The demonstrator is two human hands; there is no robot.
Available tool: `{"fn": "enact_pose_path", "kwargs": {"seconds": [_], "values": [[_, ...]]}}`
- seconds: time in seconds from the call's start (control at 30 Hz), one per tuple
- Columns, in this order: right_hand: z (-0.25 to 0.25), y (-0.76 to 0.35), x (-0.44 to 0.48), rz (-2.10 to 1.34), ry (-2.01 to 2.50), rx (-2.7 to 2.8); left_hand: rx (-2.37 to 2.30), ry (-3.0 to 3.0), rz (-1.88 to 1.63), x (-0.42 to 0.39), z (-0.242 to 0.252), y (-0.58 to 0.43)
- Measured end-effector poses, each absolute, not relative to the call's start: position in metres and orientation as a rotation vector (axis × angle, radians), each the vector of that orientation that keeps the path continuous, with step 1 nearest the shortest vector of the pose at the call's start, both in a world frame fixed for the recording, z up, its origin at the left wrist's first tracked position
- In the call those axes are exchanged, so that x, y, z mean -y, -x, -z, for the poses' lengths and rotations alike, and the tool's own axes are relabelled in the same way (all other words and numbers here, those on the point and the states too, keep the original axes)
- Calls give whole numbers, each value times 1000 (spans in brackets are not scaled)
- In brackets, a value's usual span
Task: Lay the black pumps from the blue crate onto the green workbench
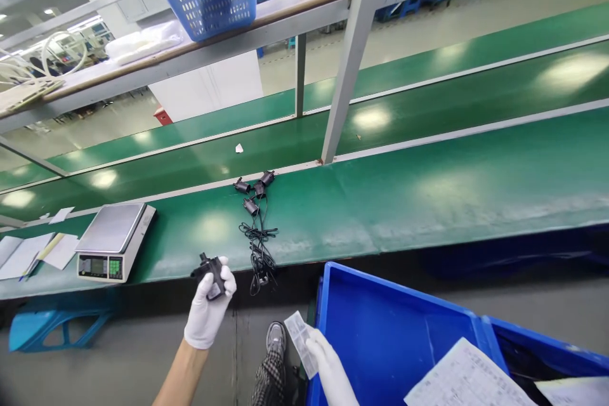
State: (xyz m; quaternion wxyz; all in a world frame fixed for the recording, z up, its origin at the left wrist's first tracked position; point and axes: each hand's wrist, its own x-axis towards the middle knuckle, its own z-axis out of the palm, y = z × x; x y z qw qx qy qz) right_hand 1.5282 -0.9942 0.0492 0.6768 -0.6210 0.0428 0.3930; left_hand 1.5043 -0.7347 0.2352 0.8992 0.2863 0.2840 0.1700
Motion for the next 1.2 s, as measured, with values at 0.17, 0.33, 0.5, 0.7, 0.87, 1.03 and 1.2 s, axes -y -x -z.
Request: {"fn": "enact_pose_path", "kwargs": {"seconds": [0.17,0.33,0.5,0.7,0.87,1.03,1.2], "values": [[-39,-1529,966,-933,1416,68,-546,-621,-310,726,-238,-1488],[-40,-1529,938,-883,1568,231,-345,-772,-169,721,-221,-1460],[-42,-1536,894,-701,1830,566,-49,-610,-188,711,-222,-1438],[-18,-1531,853,-722,1870,524,-25,-551,-218,681,-225,-1428],[0,-1509,826,-520,2088,849,-32,-566,20,652,-206,-1400],[18,-1510,825,-256,2246,939,-310,-647,49,639,-204,-1378],[5,-1490,865,-61,2310,825,-233,-569,-168,625,-210,-1383]]}}
